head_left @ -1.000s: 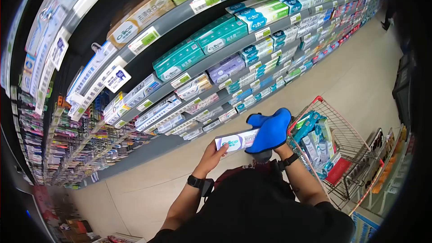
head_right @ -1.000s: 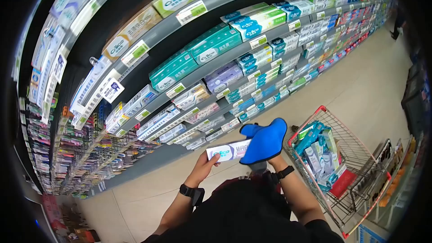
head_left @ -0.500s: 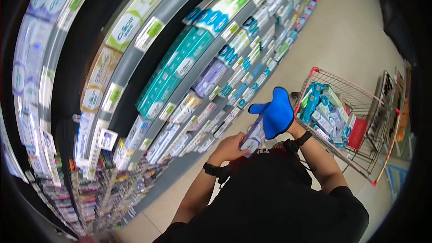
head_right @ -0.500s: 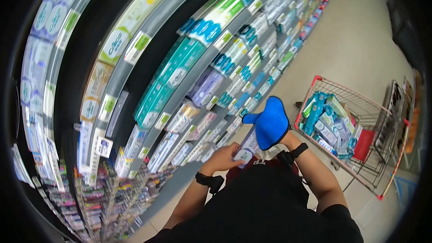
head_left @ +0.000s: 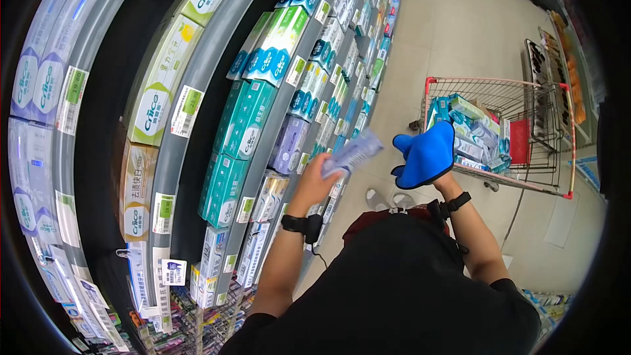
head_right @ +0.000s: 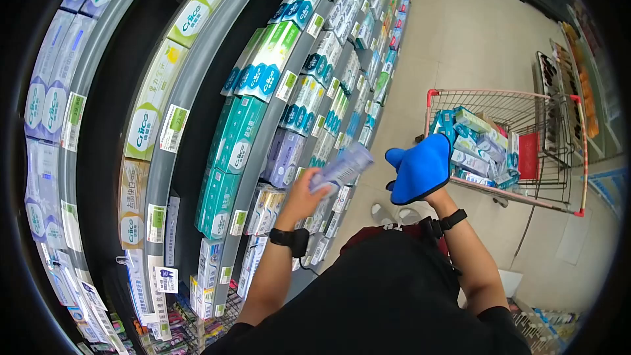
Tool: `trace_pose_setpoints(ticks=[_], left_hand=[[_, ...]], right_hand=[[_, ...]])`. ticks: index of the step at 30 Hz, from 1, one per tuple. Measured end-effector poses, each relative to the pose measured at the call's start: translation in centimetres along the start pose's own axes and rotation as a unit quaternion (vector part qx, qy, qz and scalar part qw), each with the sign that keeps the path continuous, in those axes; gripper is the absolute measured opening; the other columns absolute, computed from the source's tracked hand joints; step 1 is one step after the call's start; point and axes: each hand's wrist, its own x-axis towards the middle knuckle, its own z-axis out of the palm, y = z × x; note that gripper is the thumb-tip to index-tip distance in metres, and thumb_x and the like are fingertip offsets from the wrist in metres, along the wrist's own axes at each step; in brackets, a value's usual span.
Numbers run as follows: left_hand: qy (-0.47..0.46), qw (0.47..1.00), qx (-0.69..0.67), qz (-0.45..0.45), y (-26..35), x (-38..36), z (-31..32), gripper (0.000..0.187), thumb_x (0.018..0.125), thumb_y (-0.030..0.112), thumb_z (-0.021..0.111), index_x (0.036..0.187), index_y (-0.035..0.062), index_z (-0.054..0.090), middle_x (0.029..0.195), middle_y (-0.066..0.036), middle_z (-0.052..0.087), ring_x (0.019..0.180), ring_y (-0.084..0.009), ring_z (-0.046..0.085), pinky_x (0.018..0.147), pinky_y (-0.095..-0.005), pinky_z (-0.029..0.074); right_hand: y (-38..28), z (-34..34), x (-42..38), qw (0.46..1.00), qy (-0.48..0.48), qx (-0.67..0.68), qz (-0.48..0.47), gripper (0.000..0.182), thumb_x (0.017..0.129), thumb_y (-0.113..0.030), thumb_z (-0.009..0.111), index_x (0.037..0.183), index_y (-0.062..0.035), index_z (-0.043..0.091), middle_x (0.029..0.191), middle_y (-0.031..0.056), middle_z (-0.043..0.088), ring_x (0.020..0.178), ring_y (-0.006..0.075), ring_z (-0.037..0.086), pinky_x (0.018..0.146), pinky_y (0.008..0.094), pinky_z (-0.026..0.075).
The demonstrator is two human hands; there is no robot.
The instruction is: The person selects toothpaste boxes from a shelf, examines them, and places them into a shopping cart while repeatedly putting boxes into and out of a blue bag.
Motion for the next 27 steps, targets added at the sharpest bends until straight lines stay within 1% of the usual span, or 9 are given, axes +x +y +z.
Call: trace_pose_setpoints(ticks=[1,4,7,10,12,14,18,22,27], left_hand=[[0.019,1.000,0.006,-0.024,-0.4,0.2,-1.0,0.051,0.083,0.027,0.076,0.123,0.0029,0.054,0.114,-0.021,0.063,0.104,-0.0388,0.061,0.089,-0.0430,0.049],[0.127,0.991,0.043,0.000,-3.6,0.8,-3.0,0.051,0.086,0.027,0.073,0.124,0.0004,0.052,0.112,-0.024,0.062,0.104,-0.0410,0.060,0.091,-0.0440,0.048],[0.187,0.975,0.119,-0.034,-5.2,0.5,-4.0,0.051,0.089,0.029,0.070,0.125,-0.0027,0.050,0.113,-0.027,0.061,0.105,-0.0435,0.059,0.094,-0.0458,0.046],[0.199,0.957,0.196,-0.084,-5.5,0.0,-4.3,0.053,0.093,0.032,0.064,0.129,-0.0035,0.048,0.118,-0.028,0.060,0.109,-0.0454,0.058,0.095,-0.0481,0.045],[0.192,0.943,0.251,-0.107,-5.3,-0.1,-4.4,0.055,0.095,0.033,0.061,0.132,-0.0040,0.046,0.121,-0.030,0.059,0.111,-0.0461,0.057,0.095,-0.0490,0.045],[0.181,0.932,0.287,-0.128,-5.6,-0.1,-4.5,0.057,0.096,0.035,0.057,0.136,-0.0041,0.044,0.125,-0.031,0.058,0.115,-0.0466,0.056,0.097,-0.0500,0.044],[0.195,0.915,0.322,-0.148,-7.7,-0.4,-4.2,0.057,0.097,0.038,0.054,0.135,-0.0042,0.044,0.122,-0.031,0.059,0.113,-0.0464,0.057,0.096,-0.0498,0.045],[0.186,0.907,0.329,-0.185,-8.2,-0.9,-3.9,0.057,0.098,0.037,0.053,0.135,-0.0059,0.044,0.126,-0.031,0.057,0.118,-0.0460,0.054,0.100,-0.0490,0.043],[0.189,0.904,0.333,-0.191,-9.1,-1.1,-4.4,0.055,0.101,0.039,0.048,0.130,-0.0081,0.048,0.123,-0.033,0.057,0.113,-0.0474,0.056,0.096,-0.0511,0.044]], right_hand=[[-0.4,-0.1,-0.4,1.000,-0.005,-0.005,0.006,0.021,0.056,-0.024,0.073,0.071,-0.0119,0.064,0.066,0.0095,0.057,0.060,0.0301,0.046,0.065,0.0409,0.033],[-1.3,0.0,-1.4,1.000,-0.015,-0.017,0.021,0.019,0.057,-0.024,0.072,0.070,-0.0123,0.064,0.065,0.0095,0.057,0.060,0.0300,0.047,0.065,0.0410,0.033],[-2.2,0.0,-2.0,0.999,-0.028,-0.029,0.034,0.018,0.058,-0.024,0.072,0.069,-0.0127,0.063,0.064,0.0095,0.056,0.061,0.0300,0.048,0.065,0.0412,0.034],[-2.7,0.3,-2.6,0.998,-0.025,-0.027,0.048,0.017,0.059,-0.024,0.071,0.068,-0.0130,0.062,0.063,0.0094,0.056,0.061,0.0299,0.050,0.065,0.0413,0.034],[-2.4,1.5,-3.2,0.997,0.036,0.062,0.042,0.013,0.062,-0.022,0.069,0.066,-0.0131,0.060,0.063,0.0104,0.055,0.064,0.0296,0.054,0.066,0.0411,0.037],[-2.0,1.8,-4.0,0.999,0.017,0.008,0.043,0.010,0.063,-0.021,0.068,0.068,-0.0135,0.062,0.065,0.0104,0.056,0.064,0.0301,0.054,0.065,0.0408,0.037],[-3.6,0.2,-3.3,0.995,-0.034,-0.092,0.027,0.009,0.065,-0.020,0.068,0.072,-0.0136,0.066,0.066,0.0109,0.057,0.065,0.0311,0.054,0.065,0.0411,0.038],[-2.4,2.5,-3.8,1.000,-0.016,-0.016,0.018,0.011,0.062,-0.019,0.067,0.073,-0.0173,0.068,0.061,0.0120,0.053,0.060,0.0322,0.051,0.062,0.0417,0.034],[-5.0,0.8,-2.3,0.992,-0.086,-0.085,0.015,0.012,0.059,-0.018,0.066,0.072,-0.0188,0.066,0.059,0.0124,0.048,0.057,0.0321,0.048,0.061,0.0413,0.032]])
